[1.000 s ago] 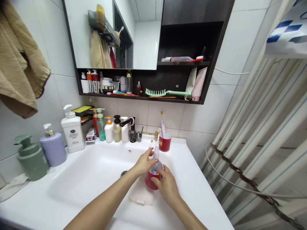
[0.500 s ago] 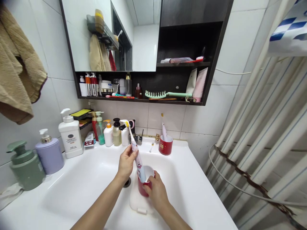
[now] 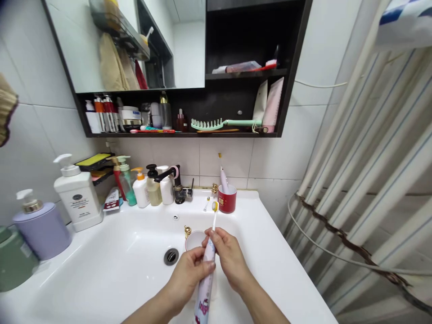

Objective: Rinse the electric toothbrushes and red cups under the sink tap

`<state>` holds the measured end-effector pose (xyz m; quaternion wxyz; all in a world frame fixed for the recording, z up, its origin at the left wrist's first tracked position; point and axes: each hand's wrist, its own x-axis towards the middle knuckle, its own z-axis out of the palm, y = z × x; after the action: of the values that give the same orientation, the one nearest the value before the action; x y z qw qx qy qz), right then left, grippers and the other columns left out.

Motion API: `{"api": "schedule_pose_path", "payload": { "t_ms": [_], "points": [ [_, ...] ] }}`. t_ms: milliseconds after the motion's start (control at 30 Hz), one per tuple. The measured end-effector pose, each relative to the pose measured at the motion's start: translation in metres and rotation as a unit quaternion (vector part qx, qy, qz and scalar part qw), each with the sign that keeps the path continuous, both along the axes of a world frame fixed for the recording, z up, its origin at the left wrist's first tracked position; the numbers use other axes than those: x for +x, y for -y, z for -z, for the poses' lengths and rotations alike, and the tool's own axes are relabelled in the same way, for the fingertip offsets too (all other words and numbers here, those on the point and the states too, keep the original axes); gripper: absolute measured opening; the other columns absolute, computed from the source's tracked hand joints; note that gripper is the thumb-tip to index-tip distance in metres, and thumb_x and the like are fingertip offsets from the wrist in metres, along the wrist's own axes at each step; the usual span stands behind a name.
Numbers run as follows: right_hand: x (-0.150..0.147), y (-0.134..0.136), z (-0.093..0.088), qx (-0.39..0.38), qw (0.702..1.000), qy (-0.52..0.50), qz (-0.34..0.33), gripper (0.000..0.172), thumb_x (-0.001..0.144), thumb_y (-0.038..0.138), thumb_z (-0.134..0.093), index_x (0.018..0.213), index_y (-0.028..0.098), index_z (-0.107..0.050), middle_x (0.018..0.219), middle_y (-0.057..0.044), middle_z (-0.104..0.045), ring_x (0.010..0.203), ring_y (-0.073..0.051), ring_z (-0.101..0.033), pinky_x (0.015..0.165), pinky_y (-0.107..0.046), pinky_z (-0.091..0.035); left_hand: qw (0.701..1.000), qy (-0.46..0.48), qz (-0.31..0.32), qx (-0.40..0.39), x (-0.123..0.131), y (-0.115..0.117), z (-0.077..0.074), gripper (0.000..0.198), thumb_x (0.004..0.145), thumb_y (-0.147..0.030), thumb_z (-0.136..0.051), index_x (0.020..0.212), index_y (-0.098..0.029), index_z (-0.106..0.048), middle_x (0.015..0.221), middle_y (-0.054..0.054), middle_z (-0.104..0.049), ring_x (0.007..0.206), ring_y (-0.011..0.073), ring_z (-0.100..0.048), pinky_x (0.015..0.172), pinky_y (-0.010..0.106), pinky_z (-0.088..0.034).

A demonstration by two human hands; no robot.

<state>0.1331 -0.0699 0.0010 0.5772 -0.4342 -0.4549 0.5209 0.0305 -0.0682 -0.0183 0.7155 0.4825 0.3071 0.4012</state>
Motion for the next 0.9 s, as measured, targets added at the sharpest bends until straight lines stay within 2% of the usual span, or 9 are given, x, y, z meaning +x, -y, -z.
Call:
{"api": "schedule_pose_path", "payload": {
  "t_ms": [133,200,233,333,433,633,767,900],
  "points": [
    [0.003,0.003,0.001,-0.037,0.991,-0.128,-0.022,0.019,0.069,0.033,-0.042,0.071,0.016,-0.049,0.055,0.002,-0.051,0.049,-0.007,-0.046,0.043,-0.018,-0.032,0.988,0.060,0.098,-0.105,0.004,0.004,0.005,0.033,0.061,-0.043,-0.045,0.071,-0.012,-0.048,0.056,0.001,-0.049,0.048,0.0098,-0.045,0.050,0.023,-0.031],
    [0.005,0.004,0.002,-0.049,0.983,-0.171,-0.035,0.019,0.068,0.034,-0.043,0.074,0.017,-0.048,0.055,0.002,-0.050,0.050,-0.008,-0.047,0.038,-0.016,-0.027,0.978,0.071,0.116,-0.158,0.007,0.006,0.007,0.035,0.064,-0.046,-0.038,0.072,-0.013,-0.046,0.054,0.001,-0.049,0.043,0.0101,-0.045,0.047,0.024,-0.031],
    [0.005,0.005,0.003,-0.050,0.982,-0.181,-0.037,0.019,0.068,0.034,-0.043,0.075,0.017,-0.047,0.055,0.003,-0.049,0.051,-0.008,-0.048,0.037,-0.016,-0.026,0.978,0.068,0.105,-0.166,0.009,0.007,0.009,0.034,0.064,-0.046,-0.038,0.071,-0.013,-0.045,0.053,0.001,-0.048,0.041,0.0094,-0.044,0.045,0.023,-0.030],
    [0.004,0.007,0.005,-0.043,0.983,-0.176,-0.018,0.019,0.069,0.035,-0.042,0.072,0.017,-0.047,0.054,0.003,-0.049,0.051,-0.009,-0.049,0.038,-0.016,-0.027,0.990,0.044,0.047,-0.129,0.014,0.010,0.013,0.034,0.065,-0.046,-0.038,0.066,-0.013,-0.044,0.049,0.000,-0.046,0.038,0.0068,-0.040,0.042,0.021,-0.027],
    [0.001,0.008,0.004,-0.038,0.982,-0.184,-0.006,0.016,0.068,0.033,-0.043,0.068,0.018,-0.046,0.053,0.003,-0.049,0.049,-0.008,-0.047,0.041,-0.018,-0.031,0.998,0.011,0.018,-0.067,0.015,0.012,0.014,0.039,0.064,-0.051,-0.035,0.061,-0.013,-0.044,0.048,-0.001,-0.045,0.038,0.0061,-0.038,0.041,0.020,-0.027],
    [-0.001,0.008,0.004,-0.042,0.961,-0.270,-0.036,0.012,0.069,0.029,-0.043,0.067,0.018,-0.046,0.053,0.004,-0.048,0.048,-0.006,-0.046,0.049,-0.019,-0.037,0.994,0.041,0.059,-0.077,0.014,0.013,0.013,0.040,0.064,-0.051,-0.034,0.060,-0.013,-0.043,0.048,-0.001,-0.043,0.038,0.0058,-0.037,0.039,0.020,-0.026],
    [-0.004,0.008,0.004,-0.049,0.961,-0.271,-0.019,0.012,0.069,0.030,-0.043,0.066,0.018,-0.045,0.054,0.004,-0.048,0.048,-0.007,-0.045,0.043,-0.018,-0.034,0.997,0.023,0.056,-0.055,0.014,0.014,0.014,0.041,0.065,-0.052,-0.030,0.059,-0.014,-0.044,0.042,-0.002,-0.041,0.037,0.0062,-0.036,0.039,0.020,-0.025],
    [-0.007,0.009,0.004,-0.054,0.965,-0.258,0.009,0.012,0.066,0.031,-0.046,0.066,0.019,-0.045,0.050,0.005,-0.047,0.045,-0.007,-0.044,0.041,-0.018,-0.033,0.994,0.031,0.052,-0.093,0.015,0.017,0.011,0.049,0.061,-0.059,-0.026,0.059,-0.014,-0.044,0.045,-0.002,-0.041,0.037,0.0059,-0.035,0.040,0.021,-0.026]
  ]
}}
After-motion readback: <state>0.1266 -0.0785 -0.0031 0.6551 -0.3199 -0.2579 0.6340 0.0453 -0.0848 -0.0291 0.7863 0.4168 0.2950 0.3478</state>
